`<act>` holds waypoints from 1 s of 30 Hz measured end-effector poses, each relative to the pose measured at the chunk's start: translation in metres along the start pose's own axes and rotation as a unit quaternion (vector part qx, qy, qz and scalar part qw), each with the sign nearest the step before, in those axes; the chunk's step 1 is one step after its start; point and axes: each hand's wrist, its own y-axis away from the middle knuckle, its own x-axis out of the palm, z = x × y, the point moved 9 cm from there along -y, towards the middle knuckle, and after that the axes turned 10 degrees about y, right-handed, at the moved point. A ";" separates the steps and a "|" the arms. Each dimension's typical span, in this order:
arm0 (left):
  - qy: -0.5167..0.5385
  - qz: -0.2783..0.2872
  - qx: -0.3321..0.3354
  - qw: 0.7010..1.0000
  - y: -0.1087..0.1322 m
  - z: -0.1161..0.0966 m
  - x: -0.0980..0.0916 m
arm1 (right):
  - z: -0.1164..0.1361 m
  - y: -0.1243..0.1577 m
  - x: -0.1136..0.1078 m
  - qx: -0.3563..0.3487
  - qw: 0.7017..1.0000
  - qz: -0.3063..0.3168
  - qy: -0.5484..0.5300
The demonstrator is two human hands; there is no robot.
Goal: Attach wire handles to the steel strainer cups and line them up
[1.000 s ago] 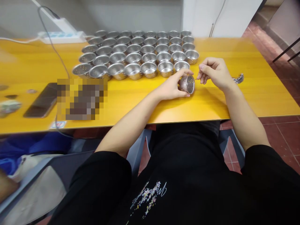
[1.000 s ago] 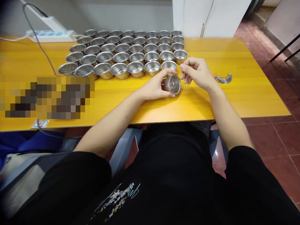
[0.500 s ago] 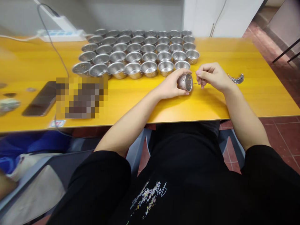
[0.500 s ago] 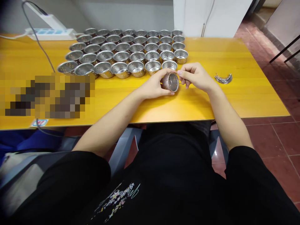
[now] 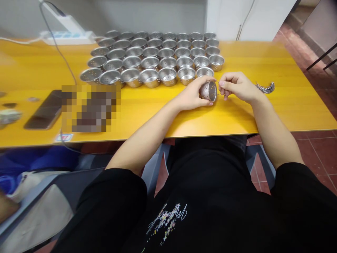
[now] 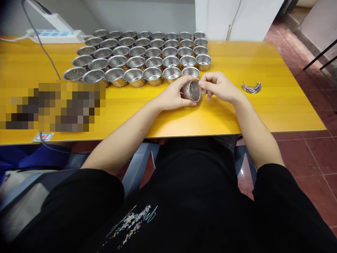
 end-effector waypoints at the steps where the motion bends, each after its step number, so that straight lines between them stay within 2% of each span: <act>1: 0.000 0.000 0.000 1.000 0.000 0.000 0.000 | 0.000 0.000 0.000 -0.002 1.000 0.000 0.001; 15: -0.004 0.011 -0.015 1.000 -0.001 0.004 0.000 | 0.004 0.000 0.002 -0.006 1.000 0.001 0.018; 30: -0.002 -0.005 -0.012 1.000 -0.001 0.003 -0.001 | 0.003 0.001 0.003 0.019 1.000 -0.002 0.006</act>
